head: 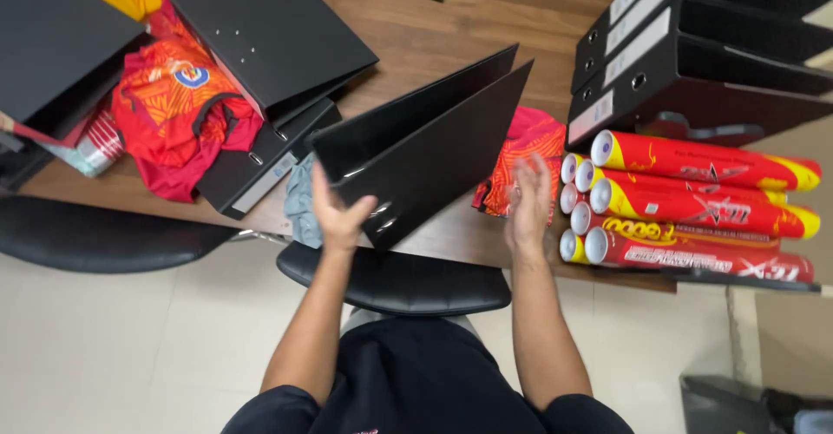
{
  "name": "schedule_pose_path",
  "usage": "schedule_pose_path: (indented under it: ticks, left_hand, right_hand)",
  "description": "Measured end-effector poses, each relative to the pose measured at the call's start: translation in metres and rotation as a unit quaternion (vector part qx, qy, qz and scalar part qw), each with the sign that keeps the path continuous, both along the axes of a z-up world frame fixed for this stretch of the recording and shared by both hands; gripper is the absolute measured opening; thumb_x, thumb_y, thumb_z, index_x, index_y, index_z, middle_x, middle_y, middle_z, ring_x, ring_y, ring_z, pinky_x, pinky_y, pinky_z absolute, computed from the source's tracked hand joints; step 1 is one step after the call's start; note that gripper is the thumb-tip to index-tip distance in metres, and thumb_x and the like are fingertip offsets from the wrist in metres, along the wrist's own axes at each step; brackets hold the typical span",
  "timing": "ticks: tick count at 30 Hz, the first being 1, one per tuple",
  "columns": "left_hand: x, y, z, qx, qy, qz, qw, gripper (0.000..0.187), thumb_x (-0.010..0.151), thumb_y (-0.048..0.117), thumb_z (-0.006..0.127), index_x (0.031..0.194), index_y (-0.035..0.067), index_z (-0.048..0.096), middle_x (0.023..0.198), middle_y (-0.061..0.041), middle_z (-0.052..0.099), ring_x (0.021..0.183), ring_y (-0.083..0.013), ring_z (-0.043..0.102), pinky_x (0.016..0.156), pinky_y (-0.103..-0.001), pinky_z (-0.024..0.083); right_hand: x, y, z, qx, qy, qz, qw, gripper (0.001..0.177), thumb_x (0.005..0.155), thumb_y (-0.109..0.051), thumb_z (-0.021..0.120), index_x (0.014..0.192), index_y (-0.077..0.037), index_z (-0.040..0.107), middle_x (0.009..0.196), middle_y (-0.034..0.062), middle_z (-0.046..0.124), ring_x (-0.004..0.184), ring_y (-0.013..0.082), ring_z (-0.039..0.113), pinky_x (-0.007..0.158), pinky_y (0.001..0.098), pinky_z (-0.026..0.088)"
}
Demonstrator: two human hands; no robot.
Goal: Clean and organize several black office binders and folders on a cluttered wooden table.
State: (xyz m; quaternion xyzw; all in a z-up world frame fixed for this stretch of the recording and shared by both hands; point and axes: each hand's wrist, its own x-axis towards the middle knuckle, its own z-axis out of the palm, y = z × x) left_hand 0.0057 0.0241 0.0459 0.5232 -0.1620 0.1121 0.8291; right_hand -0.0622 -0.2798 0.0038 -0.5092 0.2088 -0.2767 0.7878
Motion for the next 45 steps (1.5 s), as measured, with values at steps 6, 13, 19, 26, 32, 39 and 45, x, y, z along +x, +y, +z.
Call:
schedule_pose_path:
  ticks: [6,13,19,26,32,39,45]
  left_hand:
    - [0.023,0.087,-0.049,-0.112,0.034,-0.064,0.991,0.079,0.083,0.022,0.087,0.143,-0.010,0.047,0.126,-0.017,0.062,0.114,-0.0255,0.061,0.110,-0.039,0.048]
    - [0.013,0.143,-0.034,-0.160,0.045,-0.139,0.976,0.081,0.079,0.028,0.088,0.141,-0.003,0.046,0.121,-0.015,0.065,0.109,-0.0282,0.066,0.098,-0.040,0.054]
    - [0.016,0.162,-0.044,-0.138,0.065,-0.153,0.976,0.078,0.078,0.033,0.088,0.135,-0.005,0.051,0.118,-0.015,0.065,0.106,-0.0258,0.066,0.096,-0.038,0.055]
    - [-0.018,0.122,-0.021,-0.111,0.062,-0.231,0.965,0.085,0.074,0.039,0.089,0.137,-0.004,0.051,0.118,-0.010,0.065,0.107,-0.0217,0.064,0.094,-0.033,0.053]
    - [-0.060,0.059,-0.033,-0.083,0.072,-0.317,0.942,0.082,0.073,0.038,0.088,0.132,-0.007,0.054,0.116,-0.011,0.066,0.103,-0.0217,0.066,0.091,-0.034,0.054]
    - [-0.168,-0.057,-0.029,-0.046,0.105,-0.410,0.905,0.076,0.069,0.037,0.089,0.125,-0.004,0.057,0.110,-0.010,0.067,0.100,-0.0210,0.065,0.089,-0.034,0.054]
    - [-0.267,-0.164,-0.029,0.050,0.077,-0.505,0.859,0.081,0.069,0.039,0.088,0.128,-0.008,0.058,0.112,-0.010,0.067,0.103,-0.0207,0.064,0.094,-0.033,0.050]
  right_hand:
    - [-0.032,-0.020,0.025,-0.235,-0.056,-0.024,0.970,0.037,0.105,-0.011,0.062,0.140,-0.001,0.056,0.141,0.0116,0.061,0.132,0.0212,0.058,0.116,0.0322,0.046]
    - [-0.083,0.043,0.027,-0.170,-0.001,0.077,0.982,0.044,0.103,-0.009,0.063,0.146,0.002,0.056,0.129,0.0080,0.063,0.117,0.0157,0.059,0.103,0.0302,0.049]
    - [-0.135,0.076,0.021,-0.080,-0.105,0.248,0.960,0.084,0.089,-0.057,0.076,0.144,0.002,0.055,0.136,0.0081,0.065,0.123,0.0161,0.063,0.104,0.0319,0.051]
    - [-0.207,0.078,0.029,-0.146,-0.017,0.189,0.971,0.074,0.086,-0.020,0.078,0.149,0.005,0.046,0.140,0.0082,0.059,0.130,0.0184,0.053,0.112,0.0351,0.041]
    - [-0.309,0.026,-0.023,-0.033,-0.128,0.191,0.973,0.083,0.093,-0.035,0.076,0.154,0.006,0.040,0.150,0.0132,0.054,0.140,0.0255,0.049,0.117,0.0408,0.038]
    - [-0.461,-0.024,-0.017,-0.013,-0.198,0.125,0.972,0.093,0.098,-0.069,0.051,0.157,0.001,0.038,0.158,0.0155,0.047,0.147,0.0302,0.044,0.122,0.0471,0.036]
    - [-0.621,-0.072,-0.056,0.023,-0.251,0.054,0.966,0.070,0.110,-0.056,0.048,0.150,0.002,0.055,0.148,0.0201,0.061,0.137,0.0364,0.057,0.115,0.0503,0.045]
